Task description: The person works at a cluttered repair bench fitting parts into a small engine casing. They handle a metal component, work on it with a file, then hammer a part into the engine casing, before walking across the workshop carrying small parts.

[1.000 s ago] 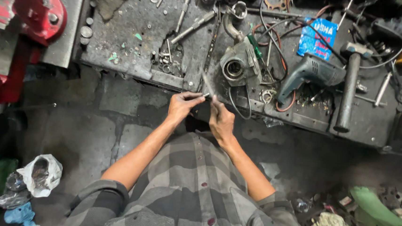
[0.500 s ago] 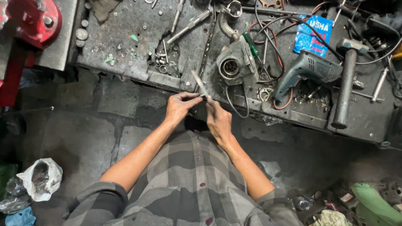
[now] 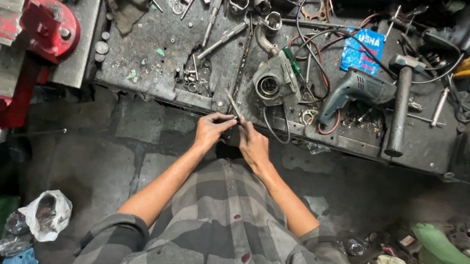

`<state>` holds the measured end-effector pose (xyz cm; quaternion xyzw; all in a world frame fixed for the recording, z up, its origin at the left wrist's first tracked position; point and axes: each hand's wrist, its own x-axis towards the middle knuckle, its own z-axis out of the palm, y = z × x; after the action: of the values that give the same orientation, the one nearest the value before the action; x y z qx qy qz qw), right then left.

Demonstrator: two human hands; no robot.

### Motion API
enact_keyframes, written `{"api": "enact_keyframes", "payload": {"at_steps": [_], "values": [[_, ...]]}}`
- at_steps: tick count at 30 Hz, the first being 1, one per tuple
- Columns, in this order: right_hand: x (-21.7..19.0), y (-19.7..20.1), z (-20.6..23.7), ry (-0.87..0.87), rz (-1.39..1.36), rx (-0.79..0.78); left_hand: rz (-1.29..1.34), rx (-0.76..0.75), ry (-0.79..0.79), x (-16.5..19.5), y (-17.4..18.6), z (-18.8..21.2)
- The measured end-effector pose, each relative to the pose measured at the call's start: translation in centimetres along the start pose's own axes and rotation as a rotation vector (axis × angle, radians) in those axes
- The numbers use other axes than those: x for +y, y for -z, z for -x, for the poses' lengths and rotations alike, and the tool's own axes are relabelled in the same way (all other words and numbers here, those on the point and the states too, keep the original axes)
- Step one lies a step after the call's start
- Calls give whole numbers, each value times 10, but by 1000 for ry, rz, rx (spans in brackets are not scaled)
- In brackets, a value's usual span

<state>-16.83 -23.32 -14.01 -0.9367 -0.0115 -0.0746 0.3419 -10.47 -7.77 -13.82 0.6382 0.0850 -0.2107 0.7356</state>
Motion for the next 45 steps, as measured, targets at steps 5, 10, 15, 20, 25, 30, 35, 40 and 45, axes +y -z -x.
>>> {"api": "enact_keyframes", "payload": {"at_steps": [5,10,15,20,25,30,35,40,45], "values": [[1,-1,2,34,-242,262,-111,39,-15,2,1,1],[-2,-3,2,11,-100,108,-52,7,6,0,1,1],[-1,-2,1,17,-245,328,9,-8,-39,0,0,-2],[1,0,3,-39,-121,167,-45,2,-9,0,-1,-2],[2,2,2,25,-171,212,-8,14,8,1,-4,-3],[1,3,1,-28,-221,323,-138,45,-49,3,-4,0],[2,3,2,-19,-66,118,10,48,138,4,-6,1],[3,2,3,-37,-247,216,-27,41,19,3,-7,-2],[1,4,3,-99,-52,-2,-33,43,35,2,-6,-1]]}}
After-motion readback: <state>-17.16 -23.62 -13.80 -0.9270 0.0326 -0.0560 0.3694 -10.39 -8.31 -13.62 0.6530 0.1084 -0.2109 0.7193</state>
